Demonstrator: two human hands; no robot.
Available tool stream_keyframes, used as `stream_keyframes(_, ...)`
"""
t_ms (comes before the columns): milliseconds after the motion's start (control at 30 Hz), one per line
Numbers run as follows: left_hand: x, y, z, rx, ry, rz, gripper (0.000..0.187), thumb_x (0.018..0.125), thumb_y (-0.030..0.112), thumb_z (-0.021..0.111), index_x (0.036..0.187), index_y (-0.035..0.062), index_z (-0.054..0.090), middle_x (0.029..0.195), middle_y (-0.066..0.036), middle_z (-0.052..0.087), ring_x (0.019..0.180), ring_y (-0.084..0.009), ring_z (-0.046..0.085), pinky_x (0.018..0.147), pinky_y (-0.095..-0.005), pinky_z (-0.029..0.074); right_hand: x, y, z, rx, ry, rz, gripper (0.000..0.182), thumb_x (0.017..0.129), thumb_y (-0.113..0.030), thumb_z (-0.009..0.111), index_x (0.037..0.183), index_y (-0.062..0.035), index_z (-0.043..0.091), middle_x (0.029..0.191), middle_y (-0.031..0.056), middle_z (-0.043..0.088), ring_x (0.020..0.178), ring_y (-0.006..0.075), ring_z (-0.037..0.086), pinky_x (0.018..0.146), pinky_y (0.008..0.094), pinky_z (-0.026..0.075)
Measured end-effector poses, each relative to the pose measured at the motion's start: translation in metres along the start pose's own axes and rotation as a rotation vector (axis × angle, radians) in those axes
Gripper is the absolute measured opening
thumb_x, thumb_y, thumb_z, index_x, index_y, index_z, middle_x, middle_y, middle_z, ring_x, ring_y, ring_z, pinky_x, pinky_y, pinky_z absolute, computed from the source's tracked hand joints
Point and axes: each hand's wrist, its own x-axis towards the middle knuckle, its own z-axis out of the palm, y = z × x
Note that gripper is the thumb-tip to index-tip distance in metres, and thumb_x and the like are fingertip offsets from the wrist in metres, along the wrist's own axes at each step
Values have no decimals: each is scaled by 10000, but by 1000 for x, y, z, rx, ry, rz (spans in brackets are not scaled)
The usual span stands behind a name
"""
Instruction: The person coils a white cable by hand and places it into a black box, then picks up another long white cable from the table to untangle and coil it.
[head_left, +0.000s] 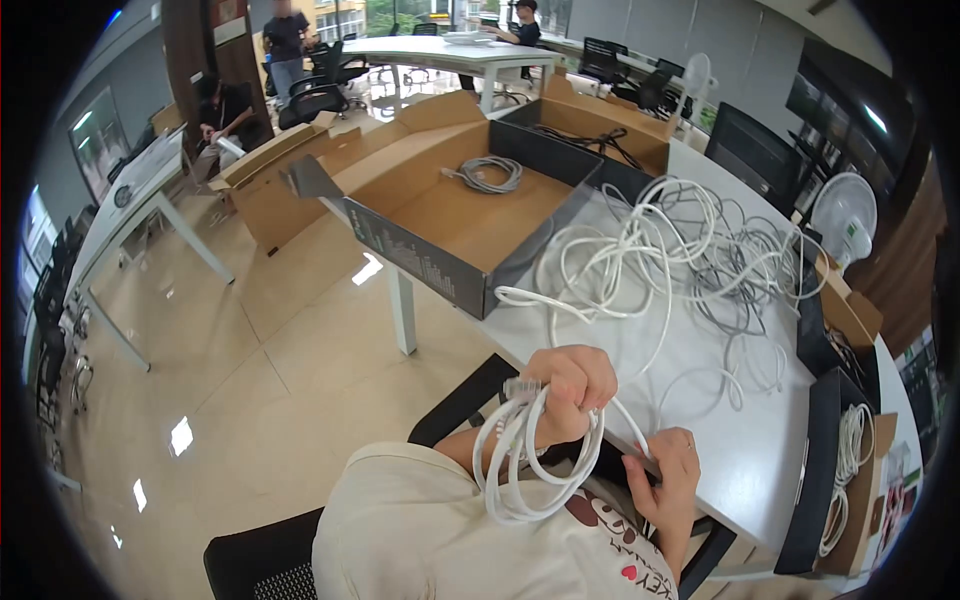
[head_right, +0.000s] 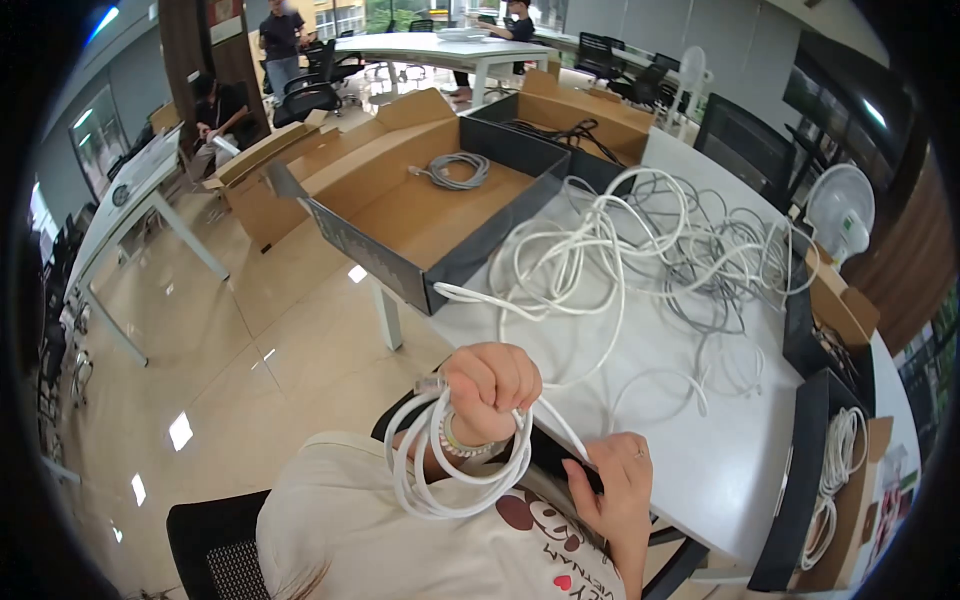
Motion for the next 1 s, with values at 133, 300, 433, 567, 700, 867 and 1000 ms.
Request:
stream_keyframes(133, 11, 7, -4, 190, 19, 215, 468, 963, 442, 274, 635, 109, 297, 530, 0, 330, 393, -96, 281, 293, -217, 265, 1, -3, 2, -26, -10, 12, 225, 655, -13, 682, 845, -28, 562, 689, 72, 530, 614, 261, 486, 644, 373, 397)
stream_keyframes(300, 28, 26, -22, 173, 273, 253, 449, 954, 455, 294, 685, 97, 317, 553, -14, 341, 409, -106, 308, 335, -244, 300, -13, 2, 1, -146, 0, -93, 204, 660, -50, 683, 828, -28, 570, 668, 54, 500, 570, 239, 462, 591, 377, 382)
stream_keyframes(433, 37, 26, -33, 325, 337, 408, 447, 957, 458, 277, 692, 100, 320, 551, -15, 338, 409, -113, 311, 338, -235, 296, -26, 11, -4, -159, 47, -135, 197, 670, -145, 704, 792, -33, 599, 618, 35, 438, 529, 217, 421, 567, 360, 367)
stream_keyframes(567, 31, 14, -33, 459, 331, 469, 406, 944, 384, 424, 679, 79, 392, 562, -34, 418, 424, -140, 386, 364, -250, 315, -32, 4, -8, -206, 45, -114, 221, 654, -171, 725, 816, -49, 636, 605, 19, 432, 510, 207, 399, 565, 353, 360)
stream_keyframes(700, 27, 2, -35, 702, 21, 417, 297, 819, 239, 659, 658, 34, 516, 604, -63, 516, 481, -189, 493, 423, -274, 377, -36, -5, -19, -251, 35, -144, 222, 660, -188, 732, 844, -82, 666, 590, -7, 383, 507, 184, 378, 572, 346, 357)
stream_keyframes(867, 26, -2, -24, 695, -273, 313, 291, 721, 213, 740, 656, 26, 528, 591, -59, 492, 481, -202, 490, 420, -288, 361, -8, -35, -60, -210, -170, -398, 387, 681, -87, 665, 1025, 73, 588, 675, 96, 440, 561, 235, 442, 563, 387, 434)
stream_keyframes(1000, 22, -10, -9, 670, -492, 167, 307, 654, 248, 774, 664, 64, 528, 618, -33, 510, 512, -210, 508, 430, -299, 374, 0, -41, -68, -209, -130, -397, 367, 678, -97, 677, 1000, 59, 596, 689, 90, 442, 568, 231, 445, 559, 382, 426)
